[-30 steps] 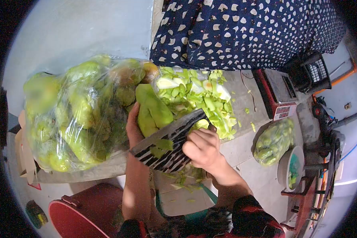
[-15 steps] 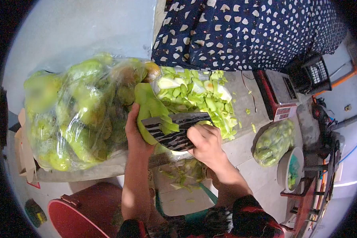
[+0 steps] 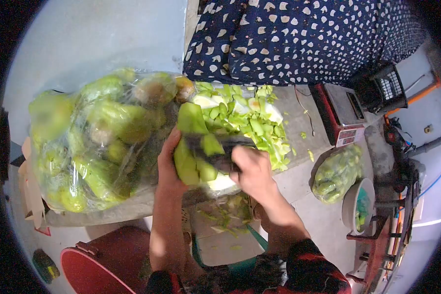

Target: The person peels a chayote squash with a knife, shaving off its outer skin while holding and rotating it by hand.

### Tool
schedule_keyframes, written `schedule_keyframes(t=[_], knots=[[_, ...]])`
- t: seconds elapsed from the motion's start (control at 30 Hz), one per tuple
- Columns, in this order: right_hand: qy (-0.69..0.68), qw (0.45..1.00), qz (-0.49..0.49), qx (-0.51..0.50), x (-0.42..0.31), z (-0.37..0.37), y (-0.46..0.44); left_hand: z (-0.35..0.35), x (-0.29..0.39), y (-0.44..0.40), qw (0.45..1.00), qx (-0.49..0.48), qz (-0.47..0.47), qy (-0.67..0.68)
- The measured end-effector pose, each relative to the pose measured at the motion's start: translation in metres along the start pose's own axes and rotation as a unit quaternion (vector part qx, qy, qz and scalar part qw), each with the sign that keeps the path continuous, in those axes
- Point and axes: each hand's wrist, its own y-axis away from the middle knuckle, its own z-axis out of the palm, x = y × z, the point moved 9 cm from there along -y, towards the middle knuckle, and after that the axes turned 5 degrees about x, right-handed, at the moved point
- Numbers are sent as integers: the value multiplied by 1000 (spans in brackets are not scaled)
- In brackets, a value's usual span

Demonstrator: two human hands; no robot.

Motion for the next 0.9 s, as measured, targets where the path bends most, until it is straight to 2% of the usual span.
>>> schedule_keyframes(t=[0.03, 0.07, 0.2, 0.27, 0.4, 0.53, 0.6, 0.67, 0.73, 0.8, 0.87, 0.9], knots=[[13, 998, 54, 8, 19, 8, 0, 1, -2, 1, 1000, 1, 0, -13], [12, 998, 55, 10, 24, 8, 2, 1, -2, 1, 1000, 3, 1, -29], [-24, 999, -4, 31, 6, -3, -5, -3, -10, -1, 999, -10, -33, 18], [-72, 995, -66, 33, -10, -11, -7, -11, -17, -8, 999, 1, -36, 10], [-72, 996, -47, 0, 1, -2, 1, -24, -28, -16, 999, 9, -43, 4], [-87, 992, -89, -11, -17, -24, -9, -13, -28, -3, 996, 31, -77, 16], [-77, 993, -79, -44, -27, -46, -15, 20, -20, 6, 996, -65, -57, -7], [-61, 995, -57, -59, -31, -58, -11, 28, -21, 11, 995, -85, -60, -5], [-38, 996, -49, -60, -27, -51, -9, 14, -31, 9, 994, -7, -101, 48], [-6, 996, -29, -80, -16, -33, -8, -2, -33, -3, 994, -19, -78, 76], [12, 995, -1, -101, 0, -9, -2, -42, -35, -14, 993, 78, -64, 59], [26, 994, 2, -105, 3, 0, -2, -49, -33, -16, 992, 97, -52, 61]])
